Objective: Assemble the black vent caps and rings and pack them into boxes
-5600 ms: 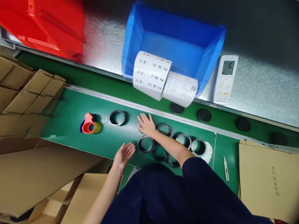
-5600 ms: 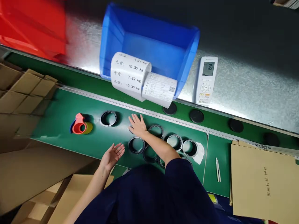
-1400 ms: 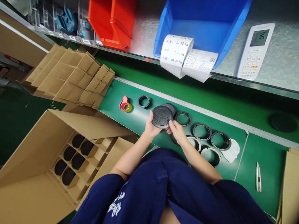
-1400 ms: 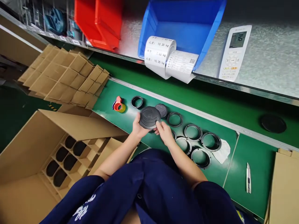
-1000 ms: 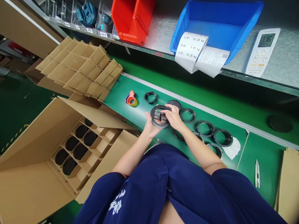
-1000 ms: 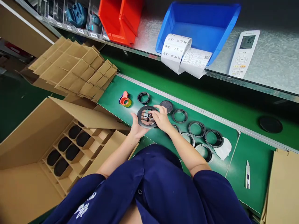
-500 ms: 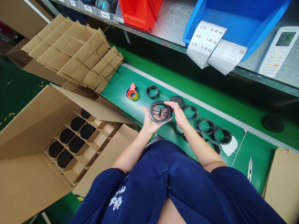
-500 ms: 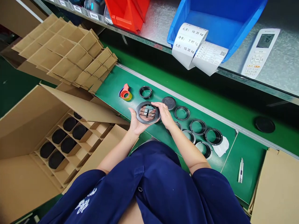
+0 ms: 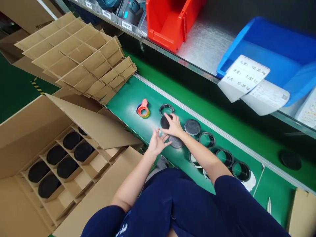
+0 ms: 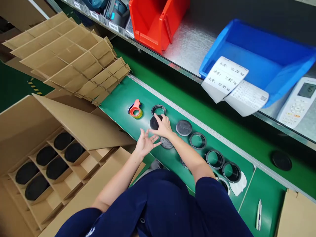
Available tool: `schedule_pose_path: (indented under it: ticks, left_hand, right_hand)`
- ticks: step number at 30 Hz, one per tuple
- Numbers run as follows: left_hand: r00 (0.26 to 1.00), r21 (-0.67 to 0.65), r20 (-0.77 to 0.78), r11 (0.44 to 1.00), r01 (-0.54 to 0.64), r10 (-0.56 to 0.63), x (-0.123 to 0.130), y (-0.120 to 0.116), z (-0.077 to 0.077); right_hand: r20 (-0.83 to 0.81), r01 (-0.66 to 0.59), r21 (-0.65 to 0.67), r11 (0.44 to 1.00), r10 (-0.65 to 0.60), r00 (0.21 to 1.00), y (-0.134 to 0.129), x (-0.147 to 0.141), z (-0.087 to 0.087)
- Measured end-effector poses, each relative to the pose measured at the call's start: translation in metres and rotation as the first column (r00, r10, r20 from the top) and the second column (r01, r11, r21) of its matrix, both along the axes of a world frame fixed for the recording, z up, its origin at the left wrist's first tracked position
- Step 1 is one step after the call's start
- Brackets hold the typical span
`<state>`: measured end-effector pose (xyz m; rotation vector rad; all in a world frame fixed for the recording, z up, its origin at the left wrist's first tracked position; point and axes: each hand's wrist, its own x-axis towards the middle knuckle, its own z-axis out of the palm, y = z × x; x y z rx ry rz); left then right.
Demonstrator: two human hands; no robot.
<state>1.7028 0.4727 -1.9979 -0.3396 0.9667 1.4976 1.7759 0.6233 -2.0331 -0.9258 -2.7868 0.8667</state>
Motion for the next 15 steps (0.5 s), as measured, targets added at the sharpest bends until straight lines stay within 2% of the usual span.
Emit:
schedule_pose_path:
  ticks: [3,6,9,11,13,15]
  left_hand:
    - [0.998,-0.053,-0.018,0.997,-0.064,0.063,-0.031,-0.011,-0.013]
    - [0.995,-0.073,0.012,0.993,-0.096,0.097,-0.054,-0.032,-0.027]
    - [0.988,-0.134,0.047,0.981,-0.14,0.147,-0.065,-0.054,-0.04]
    - [0.984,-0.187,0.064,0.97,-0.152,0.167,-0.066,-0.063,-0.048]
    - [0.984,-0.256,0.078,0.957,-0.138,0.162,-0.063,-0.065,-0.053]
    - [0.988,-0.316,0.082,0.944,-0.1,0.132,-0.06,-0.059,-0.055]
  right_hand:
    - [0.095,0.105,0.122,0.987,-0.117,0.989,0.045,-0.056,-0.021]
    - [0.209,0.06,0.153,0.986,-0.092,0.974,0.07,-0.089,-0.037]
    - [0.224,0.021,0.155,0.988,-0.056,0.973,0.075,-0.101,-0.045]
    - [0.118,0.048,0.179,0.983,-0.07,0.991,0.074,-0.108,-0.047]
    - [0.008,0.073,0.184,0.98,-0.076,0.997,0.072,-0.116,-0.05]
    - [-0.006,0.062,0.146,0.987,-0.062,0.998,0.069,-0.125,-0.052]
